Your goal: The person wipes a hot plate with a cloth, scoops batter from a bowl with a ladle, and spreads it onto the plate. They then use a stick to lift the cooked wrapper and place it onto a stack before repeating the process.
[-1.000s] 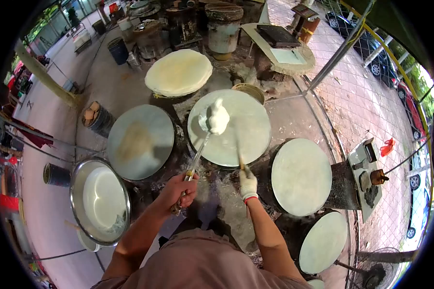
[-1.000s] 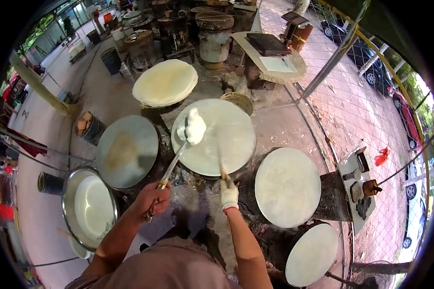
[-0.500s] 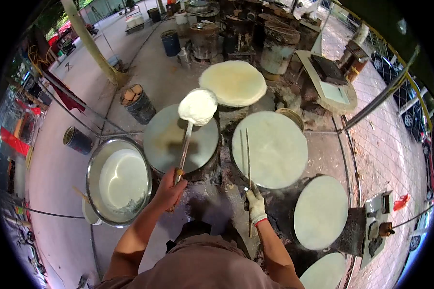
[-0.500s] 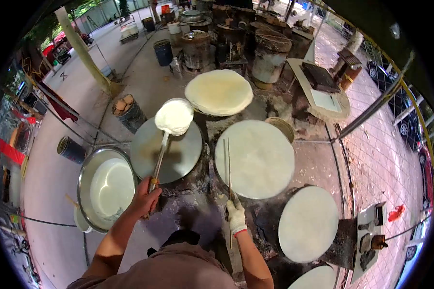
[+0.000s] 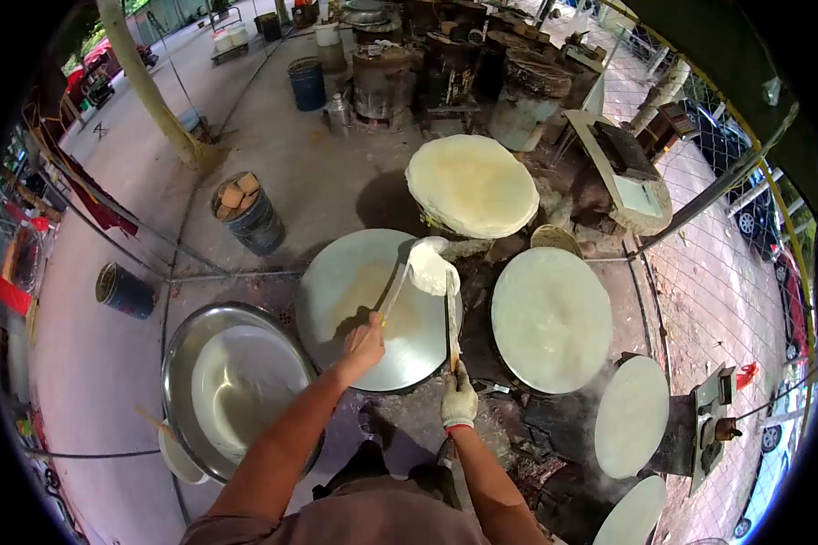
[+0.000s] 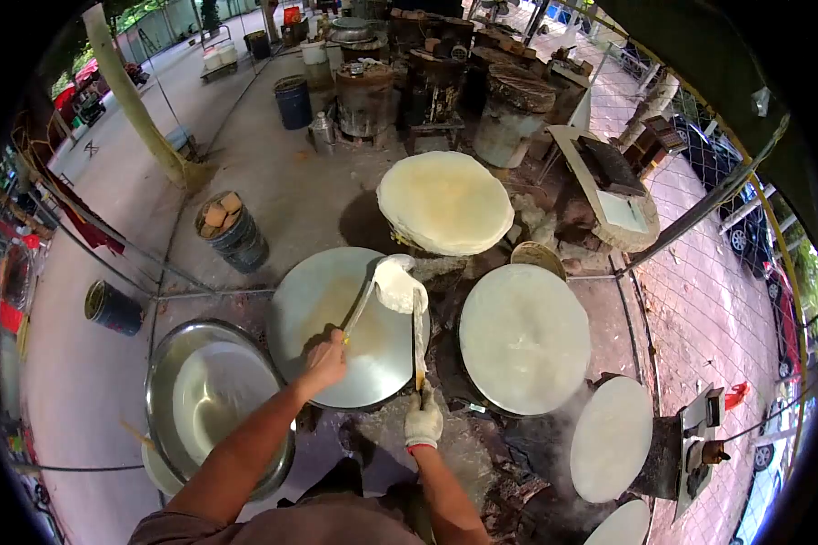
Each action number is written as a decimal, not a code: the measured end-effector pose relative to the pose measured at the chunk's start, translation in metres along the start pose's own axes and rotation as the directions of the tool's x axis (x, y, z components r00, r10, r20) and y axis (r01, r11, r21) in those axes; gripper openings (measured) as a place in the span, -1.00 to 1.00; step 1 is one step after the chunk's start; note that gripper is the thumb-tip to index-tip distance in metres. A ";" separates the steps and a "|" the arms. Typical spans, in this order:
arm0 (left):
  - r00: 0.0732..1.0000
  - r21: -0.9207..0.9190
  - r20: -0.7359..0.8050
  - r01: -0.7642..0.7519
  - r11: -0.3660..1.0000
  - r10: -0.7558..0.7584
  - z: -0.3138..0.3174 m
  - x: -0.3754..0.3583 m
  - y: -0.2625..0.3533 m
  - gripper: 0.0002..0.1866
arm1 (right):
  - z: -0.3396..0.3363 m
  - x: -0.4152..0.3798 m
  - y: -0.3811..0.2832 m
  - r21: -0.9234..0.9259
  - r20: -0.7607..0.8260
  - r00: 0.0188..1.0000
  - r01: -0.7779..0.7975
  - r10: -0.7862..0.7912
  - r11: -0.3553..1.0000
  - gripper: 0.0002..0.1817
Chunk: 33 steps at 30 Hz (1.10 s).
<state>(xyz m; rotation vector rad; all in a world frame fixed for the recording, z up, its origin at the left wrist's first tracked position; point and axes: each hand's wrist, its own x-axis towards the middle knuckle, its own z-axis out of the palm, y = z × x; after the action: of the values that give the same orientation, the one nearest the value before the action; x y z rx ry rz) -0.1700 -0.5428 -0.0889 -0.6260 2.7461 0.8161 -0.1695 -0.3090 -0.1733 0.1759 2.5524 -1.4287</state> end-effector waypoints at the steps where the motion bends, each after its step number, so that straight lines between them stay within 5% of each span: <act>1: 1.000 -0.004 0.006 -0.011 1.000 0.011 -0.007 0.007 -0.009 -0.63 | 0.013 0.001 -0.009 0.052 0.007 1.000 0.004 -0.004 0.999 -0.55; 3: 0.998 0.122 -0.035 -0.041 0.992 0.045 -0.020 0.021 -0.028 -0.64 | 0.036 0.007 -0.029 0.157 0.015 1.000 0.013 -0.016 0.987 -0.55; 5: 0.999 0.151 -0.024 -0.041 0.988 0.045 -0.036 0.026 -0.039 -0.65 | 0.040 0.014 -0.073 0.566 0.258 0.948 -0.306 0.188 0.765 -0.63; 7: 0.999 0.182 -0.041 -0.017 0.983 0.025 -0.046 0.035 -0.055 -0.68 | 0.034 0.019 -0.071 0.523 0.250 0.947 -0.307 0.201 0.795 -0.60; 9: 0.999 0.193 -0.031 -0.026 0.981 0.032 -0.058 0.036 -0.067 -0.69 | 0.045 0.011 -0.052 0.609 -0.050 0.996 -0.030 0.076 0.793 -0.60; 10: 1.000 0.210 -0.017 -0.020 0.977 0.024 -0.061 0.033 -0.073 -0.70 | 0.059 0.005 -0.034 0.636 -0.024 0.977 -0.150 0.214 0.757 -0.59; 11: 1.000 0.205 -0.017 -0.021 0.978 0.025 -0.061 0.032 -0.081 -0.70 | 0.068 0.002 -0.031 0.339 -0.042 0.992 -0.096 0.117 0.936 -0.57; 13: 0.997 0.238 -0.050 -0.039 0.971 0.052 -0.061 0.033 -0.091 -0.71 | 0.092 0.015 -0.047 0.291 -0.020 0.997 0.082 -0.080 0.953 -0.55; 15: 0.997 0.226 -0.072 -0.016 0.974 0.034 -0.062 0.028 -0.097 -0.68 | 0.083 0.031 -0.075 0.390 0.282 0.944 -0.275 0.170 0.879 -0.59; 19: 0.987 0.224 -0.156 -0.006 0.975 0.042 -0.080 0.015 -0.113 -0.50 | 0.065 0.020 -0.071 0.661 0.090 0.992 -0.129 0.093 0.739 -0.63; 21: 0.981 0.258 -0.177 -0.027 0.966 0.074 -0.075 0.011 -0.129 -0.45 | 0.088 0.011 -0.064 0.542 0.013 0.985 -0.151 0.171 0.827 -0.63; 22: 0.974 0.297 -0.198 -0.048 0.954 0.110 -0.075 0.010 -0.135 -0.39 | 0.117 0.029 -0.034 0.409 -0.081 0.995 0.084 -0.056 0.909 -0.64; 23: 0.973 0.300 -0.200 -0.047 0.953 0.111 -0.077 0.006 -0.137 -0.39 | 0.117 0.041 -0.040 0.273 0.092 0.995 0.000 -0.026 0.962 -0.66; 26: 0.973 0.296 -0.198 -0.056 0.953 0.119 -0.086 -0.007 -0.149 -0.35 | 0.075 0.038 -0.110 0.409 0.326 0.942 -0.214 0.077 0.887 -0.70; 29: 0.955 0.281 -0.279 -0.024 0.959 0.106 -0.093 -0.014 -0.172 -0.34 | 0.064 0.039 -0.073 0.409 0.124 0.990 -0.109 0.064 0.906 -0.64; 30: 0.948 0.308 -0.284 -0.051 0.950 0.143 -0.095 -0.019 -0.178 -0.33 | 0.086 0.037 -0.059 0.591 0.052 0.995 -0.095 0.080 0.801 -0.64; 33: 0.932 0.341 -0.302 -0.093 0.936 0.202 -0.098 -0.036 -0.184 -0.32 | 0.112 0.038 -0.080 0.216 0.083 0.968 0.215 -0.237 0.953 -0.65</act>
<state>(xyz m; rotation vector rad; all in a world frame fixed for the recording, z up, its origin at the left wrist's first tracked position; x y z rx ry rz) -0.0622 -0.7247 -0.0841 -0.5312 3.1690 0.2879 -0.2090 -0.4466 -0.1735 -0.1653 2.3973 -1.7340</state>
